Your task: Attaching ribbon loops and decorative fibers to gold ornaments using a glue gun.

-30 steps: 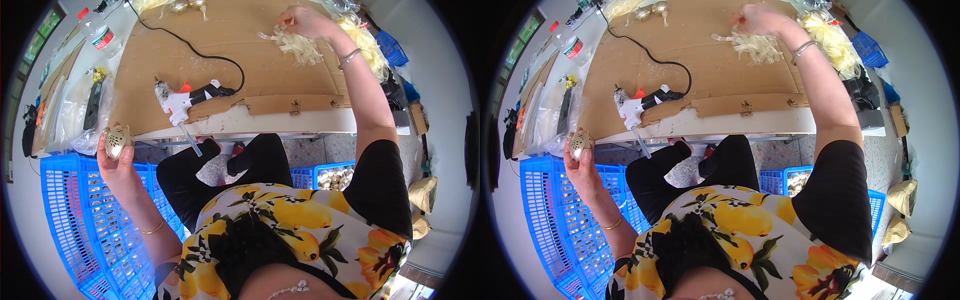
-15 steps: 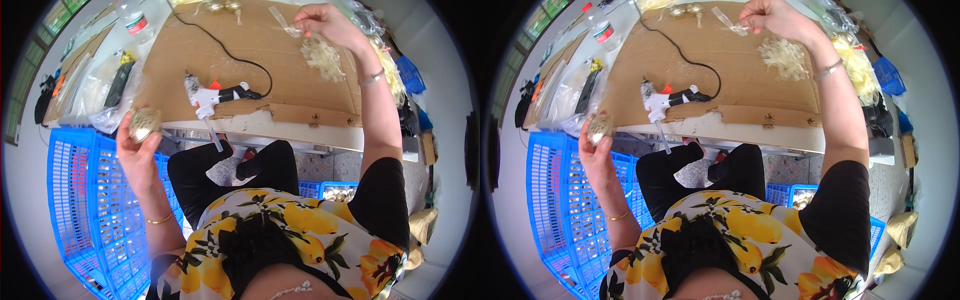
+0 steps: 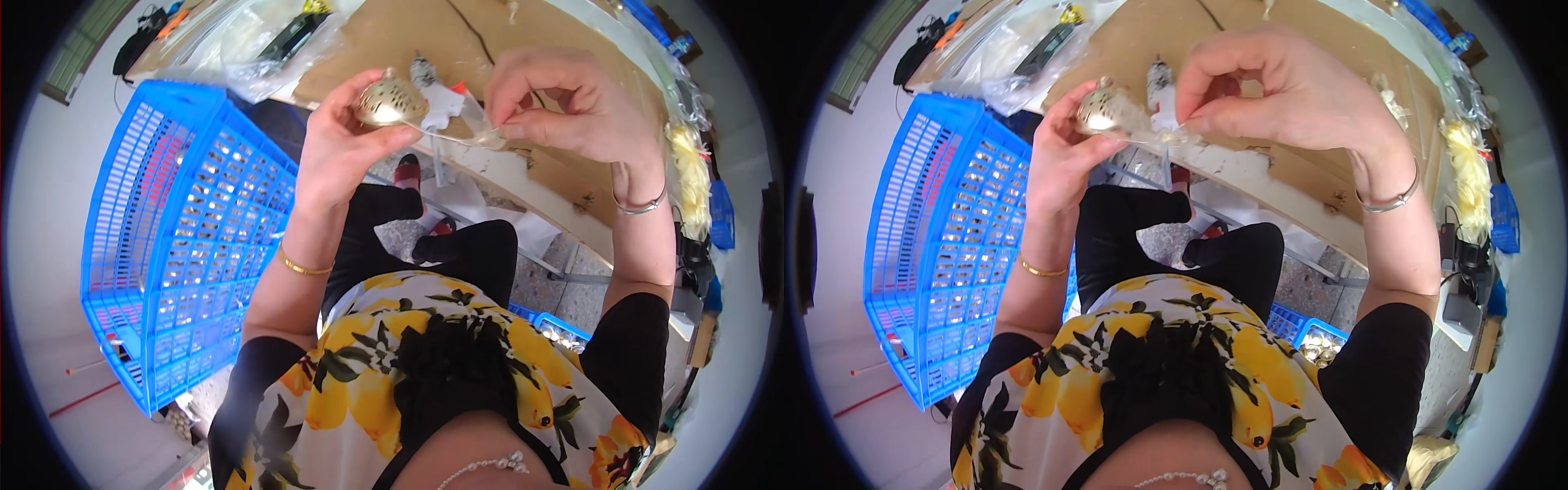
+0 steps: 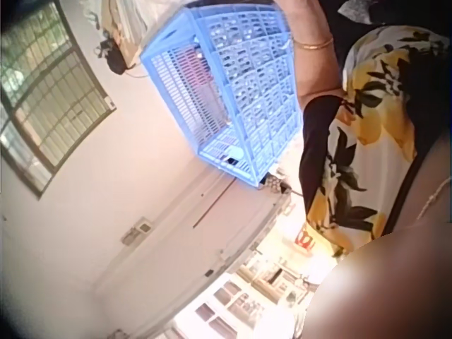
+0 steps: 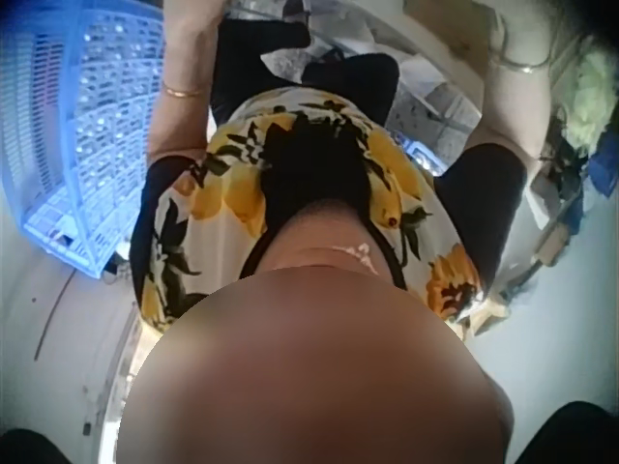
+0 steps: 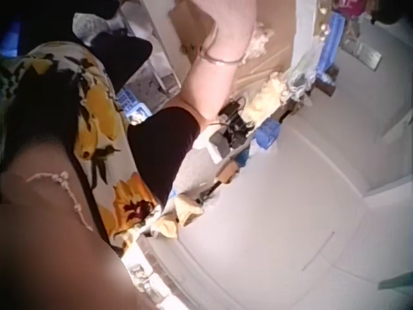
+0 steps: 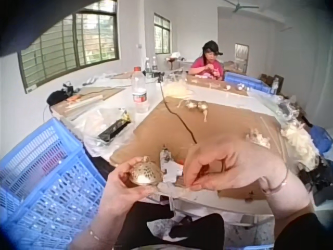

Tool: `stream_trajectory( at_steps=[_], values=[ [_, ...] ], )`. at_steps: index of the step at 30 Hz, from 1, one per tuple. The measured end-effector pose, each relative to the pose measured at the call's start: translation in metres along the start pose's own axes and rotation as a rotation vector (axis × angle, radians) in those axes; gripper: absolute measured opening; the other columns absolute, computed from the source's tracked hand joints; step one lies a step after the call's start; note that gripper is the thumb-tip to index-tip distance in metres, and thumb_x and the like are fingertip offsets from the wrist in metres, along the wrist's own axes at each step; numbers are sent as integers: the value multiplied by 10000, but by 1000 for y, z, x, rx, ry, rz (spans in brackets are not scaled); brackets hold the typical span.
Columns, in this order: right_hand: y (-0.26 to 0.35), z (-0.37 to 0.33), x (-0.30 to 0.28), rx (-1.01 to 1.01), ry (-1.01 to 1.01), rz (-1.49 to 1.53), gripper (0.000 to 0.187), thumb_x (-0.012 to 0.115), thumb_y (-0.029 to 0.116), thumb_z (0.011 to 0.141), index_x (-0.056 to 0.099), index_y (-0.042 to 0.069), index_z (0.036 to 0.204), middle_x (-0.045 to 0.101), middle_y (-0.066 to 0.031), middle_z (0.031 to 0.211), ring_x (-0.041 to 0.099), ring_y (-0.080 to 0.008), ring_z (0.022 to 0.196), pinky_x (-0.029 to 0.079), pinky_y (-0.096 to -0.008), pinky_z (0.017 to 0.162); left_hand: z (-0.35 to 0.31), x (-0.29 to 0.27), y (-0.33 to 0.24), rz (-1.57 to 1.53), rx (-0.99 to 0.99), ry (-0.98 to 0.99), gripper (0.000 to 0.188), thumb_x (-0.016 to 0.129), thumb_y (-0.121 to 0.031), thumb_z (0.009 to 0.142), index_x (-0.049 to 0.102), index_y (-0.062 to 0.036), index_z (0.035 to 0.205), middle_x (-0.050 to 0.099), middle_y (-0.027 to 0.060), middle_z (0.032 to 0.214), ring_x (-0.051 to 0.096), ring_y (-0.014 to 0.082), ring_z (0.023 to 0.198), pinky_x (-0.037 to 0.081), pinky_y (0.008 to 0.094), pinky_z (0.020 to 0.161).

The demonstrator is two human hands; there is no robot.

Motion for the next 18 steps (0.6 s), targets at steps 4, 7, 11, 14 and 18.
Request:
stream_trajectory(
  at_steps=[4,7,11,14,18],
  values=[
    [6,14,16,-80,33,-192,55,599,-6,742,601,10,794,583,-46,787,540,-111,734,422,-223,656,1,-1,-15,47,84,-15,604,724,65,655,443,54,1190,586,101,959,590,156,865,496,261,754],
    [-15,16,22,161,34,-107,55,584,2,763,590,4,817,580,-31,768,534,-89,699,432,-215,639,1,-10,-16,40,99,-29,599,716,72,662,442,55,1194,578,108,975,589,156,862,499,259,748],
    [-32,14,22,221,3,157,52,573,23,807,574,-6,850,572,-19,746,525,-68,658,437,-200,612,-1,-26,-19,-12,124,-79,601,707,79,667,432,55,1200,584,111,981,593,166,881,500,270,775],
    [-39,15,20,214,0,214,62,568,29,825,575,-12,871,565,-15,737,520,-66,649,433,-194,606,-1,-41,-23,-64,149,-155,588,711,73,665,443,53,1187,593,129,995,595,176,884,491,276,800],
    [-41,11,23,224,47,196,71,575,30,811,602,-7,866,562,-18,722,524,-84,640,428,-214,592,1,-43,-35,-14,214,-163,590,720,66,658,448,54,1182,597,124,993,599,172,861,497,272,782]
  ],
)
Point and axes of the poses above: each hand's wrist, its own z-axis towards the middle knuckle, its own x-axis out of the palm, y = z × x, the point moved 9 cm from there along z, towards the middle knuckle
